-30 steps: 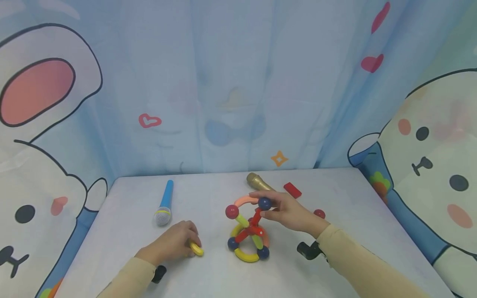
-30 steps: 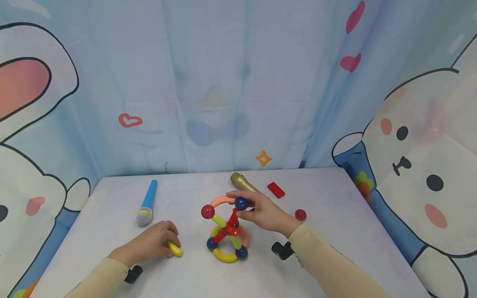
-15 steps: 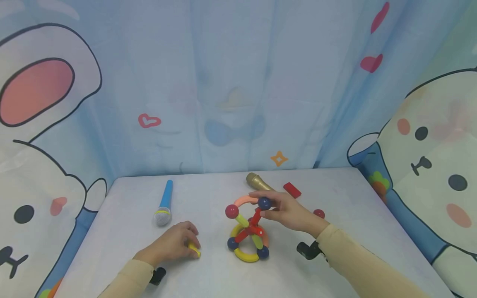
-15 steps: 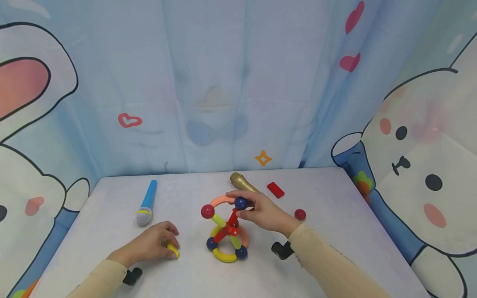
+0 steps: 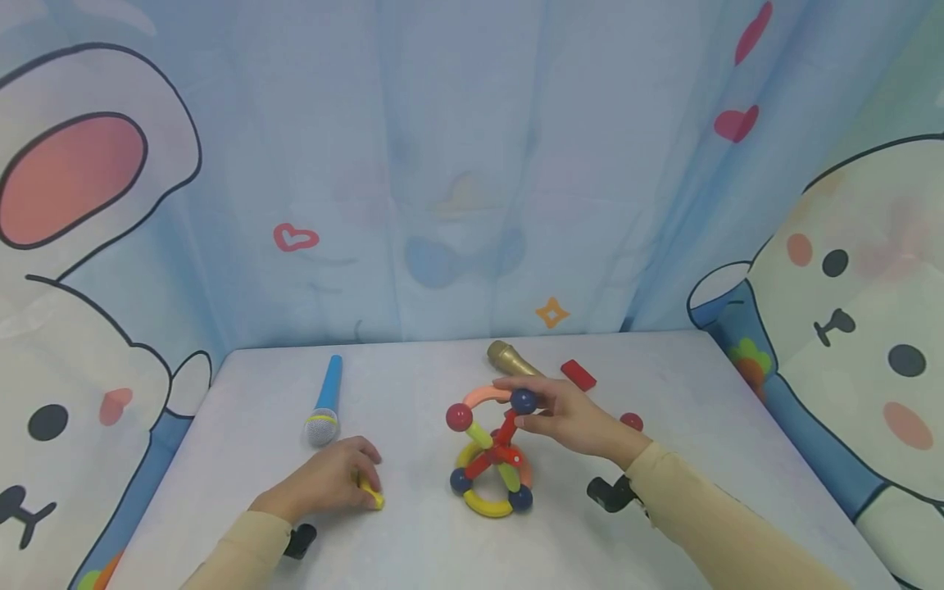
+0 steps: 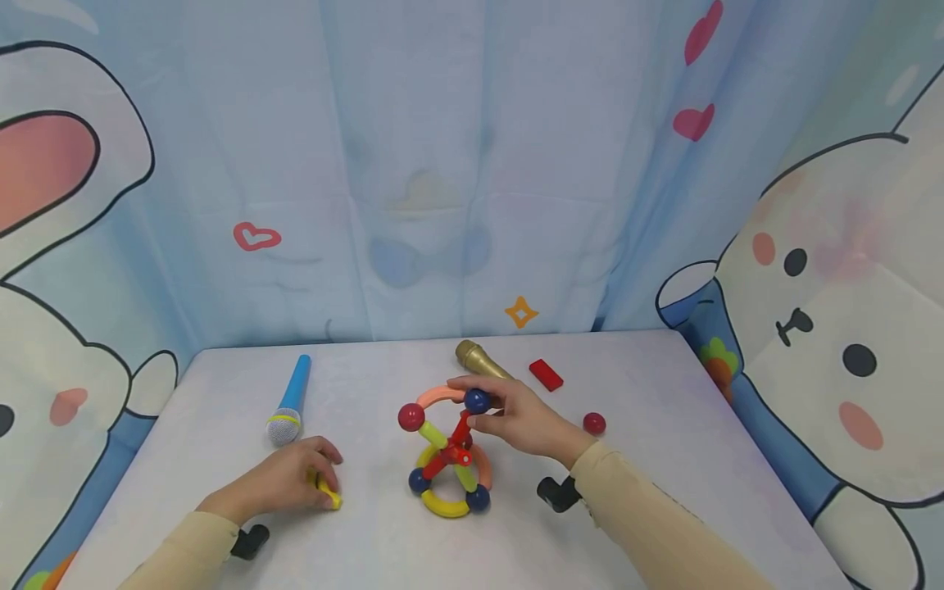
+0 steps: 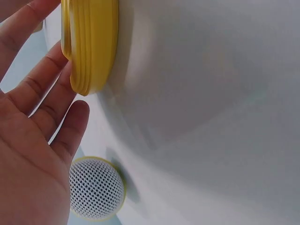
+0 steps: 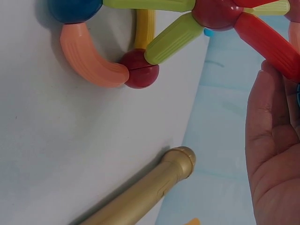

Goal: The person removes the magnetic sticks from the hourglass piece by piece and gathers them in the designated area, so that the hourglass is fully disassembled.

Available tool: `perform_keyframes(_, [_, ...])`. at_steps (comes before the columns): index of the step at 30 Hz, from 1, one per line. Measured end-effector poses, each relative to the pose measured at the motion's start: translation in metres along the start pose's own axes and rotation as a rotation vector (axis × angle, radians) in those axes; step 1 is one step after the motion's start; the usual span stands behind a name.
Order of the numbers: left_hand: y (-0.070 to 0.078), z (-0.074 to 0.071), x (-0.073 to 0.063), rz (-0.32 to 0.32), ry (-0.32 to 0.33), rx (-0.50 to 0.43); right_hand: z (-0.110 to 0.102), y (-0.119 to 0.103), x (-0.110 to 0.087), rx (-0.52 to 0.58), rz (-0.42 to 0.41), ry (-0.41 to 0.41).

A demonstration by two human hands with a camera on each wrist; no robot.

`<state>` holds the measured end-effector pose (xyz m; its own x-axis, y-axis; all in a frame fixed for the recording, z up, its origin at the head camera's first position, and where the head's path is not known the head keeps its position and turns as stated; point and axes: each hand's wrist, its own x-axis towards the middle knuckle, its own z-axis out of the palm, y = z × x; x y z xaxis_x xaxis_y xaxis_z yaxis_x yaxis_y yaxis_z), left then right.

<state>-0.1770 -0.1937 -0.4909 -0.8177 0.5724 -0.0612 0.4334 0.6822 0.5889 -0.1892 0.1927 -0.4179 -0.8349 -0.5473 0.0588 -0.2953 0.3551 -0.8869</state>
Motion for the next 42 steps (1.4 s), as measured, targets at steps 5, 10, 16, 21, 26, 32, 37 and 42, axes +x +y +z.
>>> perform_keyframes(5, [-0.003, -0.002, -0.002, -0.028, -0.009, -0.024, 0.0, -0.002, 0.0, -0.001, 0.01, -0.001])
perform_keyframes(10, [-0.005, -0.003, -0.004, -0.057, -0.015, -0.055, 0.0, -0.003, -0.001, 0.005, 0.018, 0.0])
perform_keyframes(16, [-0.006, -0.003, -0.004, -0.068, -0.015, -0.049, 0.0, -0.002, -0.002, 0.001, 0.018, 0.006])
perform_keyframes(21, [0.011, -0.008, 0.001, -0.044, 0.029, -0.053, 0.0, -0.003, -0.003, 0.001, 0.019, 0.004])
perform_keyframes(26, [0.06, -0.019, 0.028, 0.081, 0.066, -0.272, -0.001, -0.002, -0.003, -0.026, 0.019, 0.021])
perform_keyframes(32, [0.101, -0.021, 0.06, 0.205, -0.068, -0.528, 0.001, -0.001, -0.003, 0.013, 0.032, 0.01])
perform_keyframes(37, [0.109, -0.013, 0.069, 0.193, -0.09, -0.59, 0.004, -0.002, -0.002, 0.017, 0.039, 0.01])
perform_keyframes(42, [0.109, -0.009, 0.071, 0.193, -0.055, -0.571, 0.006, -0.002, -0.003, 0.016, 0.043, 0.031])
